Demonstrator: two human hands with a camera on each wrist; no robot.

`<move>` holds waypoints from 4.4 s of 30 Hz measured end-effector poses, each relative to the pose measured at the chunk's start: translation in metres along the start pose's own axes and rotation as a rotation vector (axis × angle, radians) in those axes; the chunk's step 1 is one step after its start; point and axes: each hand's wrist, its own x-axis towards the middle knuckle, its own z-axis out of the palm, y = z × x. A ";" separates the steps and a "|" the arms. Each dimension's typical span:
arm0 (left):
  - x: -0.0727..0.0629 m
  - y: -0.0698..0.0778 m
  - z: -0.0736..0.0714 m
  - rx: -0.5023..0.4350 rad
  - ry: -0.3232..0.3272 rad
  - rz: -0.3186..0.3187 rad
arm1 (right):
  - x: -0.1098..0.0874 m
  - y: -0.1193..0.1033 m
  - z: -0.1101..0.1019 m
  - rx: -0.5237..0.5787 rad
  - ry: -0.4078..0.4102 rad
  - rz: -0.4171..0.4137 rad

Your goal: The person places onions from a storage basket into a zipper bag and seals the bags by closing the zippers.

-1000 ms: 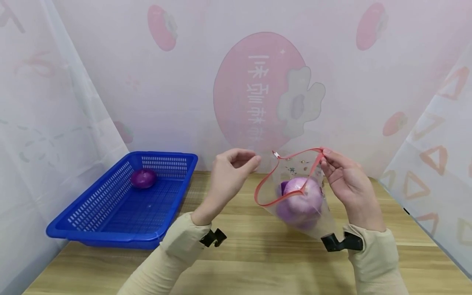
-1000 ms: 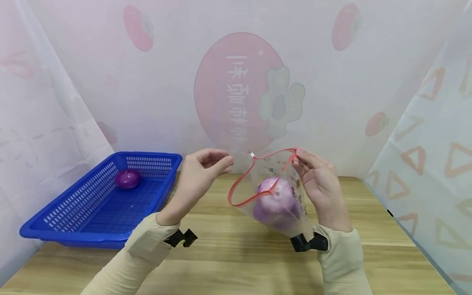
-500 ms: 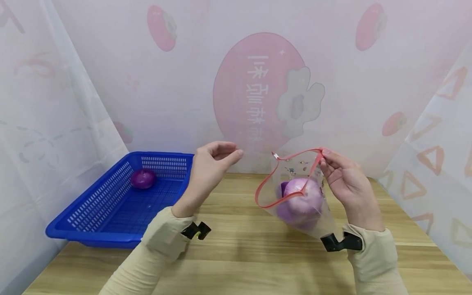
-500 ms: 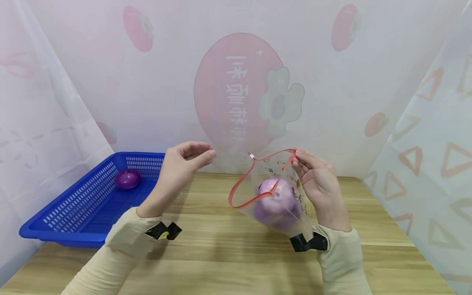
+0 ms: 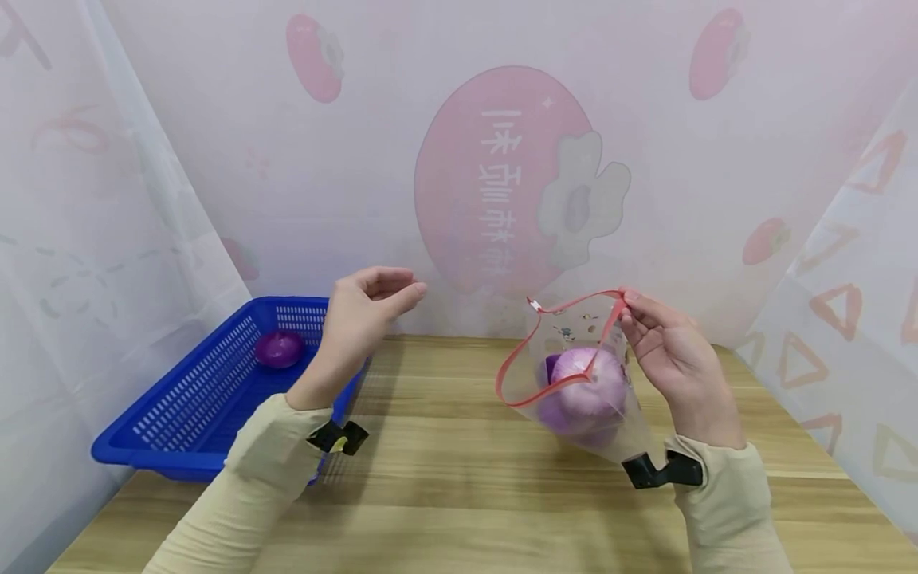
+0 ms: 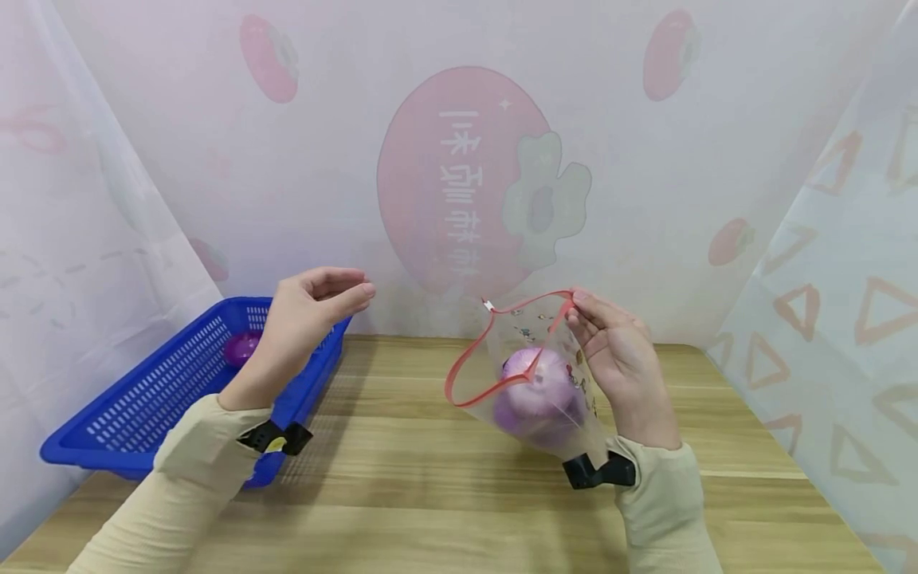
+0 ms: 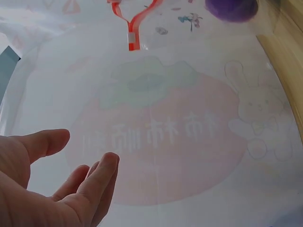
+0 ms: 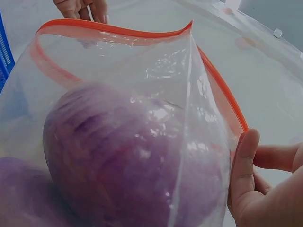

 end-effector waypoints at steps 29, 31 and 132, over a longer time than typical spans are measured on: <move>0.028 -0.046 -0.084 -0.108 0.037 -0.184 | 0.001 0.001 -0.002 -0.003 0.000 0.010; 0.030 -0.050 -0.089 -0.136 0.033 -0.206 | 0.001 0.001 -0.002 -0.003 0.003 0.012; 0.071 -0.219 -0.201 -0.230 -0.458 -0.837 | -0.005 0.003 0.004 0.011 0.046 -0.009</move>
